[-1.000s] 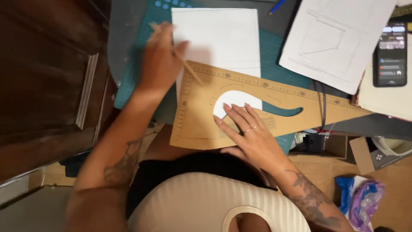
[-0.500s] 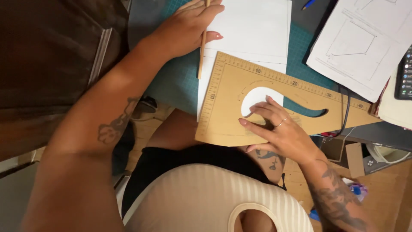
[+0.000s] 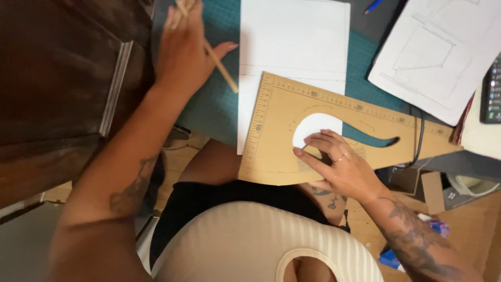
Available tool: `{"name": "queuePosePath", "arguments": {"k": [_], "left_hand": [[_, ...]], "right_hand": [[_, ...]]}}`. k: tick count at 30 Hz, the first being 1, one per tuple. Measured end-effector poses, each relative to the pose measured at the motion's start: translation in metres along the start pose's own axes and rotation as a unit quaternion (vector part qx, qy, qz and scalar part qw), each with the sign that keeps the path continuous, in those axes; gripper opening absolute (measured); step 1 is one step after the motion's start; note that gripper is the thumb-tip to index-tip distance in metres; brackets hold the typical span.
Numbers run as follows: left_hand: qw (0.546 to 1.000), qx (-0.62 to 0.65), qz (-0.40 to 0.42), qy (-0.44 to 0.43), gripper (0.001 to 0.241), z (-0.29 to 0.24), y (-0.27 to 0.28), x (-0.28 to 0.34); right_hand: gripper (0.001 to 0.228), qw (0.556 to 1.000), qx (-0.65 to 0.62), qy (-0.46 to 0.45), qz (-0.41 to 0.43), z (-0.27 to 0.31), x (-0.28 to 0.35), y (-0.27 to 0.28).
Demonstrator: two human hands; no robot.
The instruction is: Drafting a sewing pattern on paper using a French curve ruler and a pencil
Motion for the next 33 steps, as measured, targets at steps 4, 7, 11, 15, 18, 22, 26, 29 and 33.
{"name": "queuePosePath", "arguments": {"k": [4, 7, 11, 15, 18, 22, 26, 29, 33], "left_hand": [[1.0, 0.005, 0.03, -0.004, 0.075, 0.002, 0.016, 0.013], [1.0, 0.003, 0.025, -0.018, 0.076, 0.017, 0.022, 0.023], [0.995, 0.009, 0.028, -0.1, 0.073, 0.023, 0.026, 0.021], [0.994, -0.013, 0.042, -0.101, 0.078, 0.035, 0.022, 0.021], [0.991, -0.037, 0.006, -0.131, 0.084, 0.035, 0.021, 0.021], [0.985, -0.094, -0.067, -0.126, 0.08, 0.006, 0.014, 0.019], [0.988, 0.017, 0.089, -0.122, 0.079, 0.004, -0.013, 0.018], [0.975, 0.055, 0.101, -0.191, 0.079, 0.012, -0.028, 0.0], [0.971, 0.061, 0.073, -0.22, 0.067, 0.009, -0.035, -0.014]], "right_hand": [[0.062, 0.999, 0.005, 0.032, 0.002, 0.007, -0.006, -0.005], [0.063, 0.998, 0.011, 0.034, -0.045, 0.018, -0.021, -0.004], [0.075, 0.999, -0.004, 0.038, -0.03, 0.007, -0.017, -0.003], [0.067, 0.995, -0.058, 0.076, 0.024, -0.01, -0.014, 0.012], [0.066, 0.994, -0.061, 0.089, 0.032, -0.016, -0.014, 0.019], [0.077, 0.995, -0.033, 0.091, 0.031, -0.016, -0.019, 0.021], [0.081, 0.995, -0.027, 0.094, 0.027, -0.016, -0.025, 0.019], [0.077, 0.996, -0.025, 0.085, 0.033, -0.019, -0.026, 0.018], [0.078, 0.996, -0.012, 0.084, 0.022, -0.022, -0.032, 0.013]]}}
Point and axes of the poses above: each hand's wrist, its own x-axis away from the middle knuckle, its own y-axis out of the back of the hand, z = x × y, the point moved 1 cm from there along -x, towards the middle knuckle, and after that the axes turned 11 degrees about -z, right-handed, at the moved point
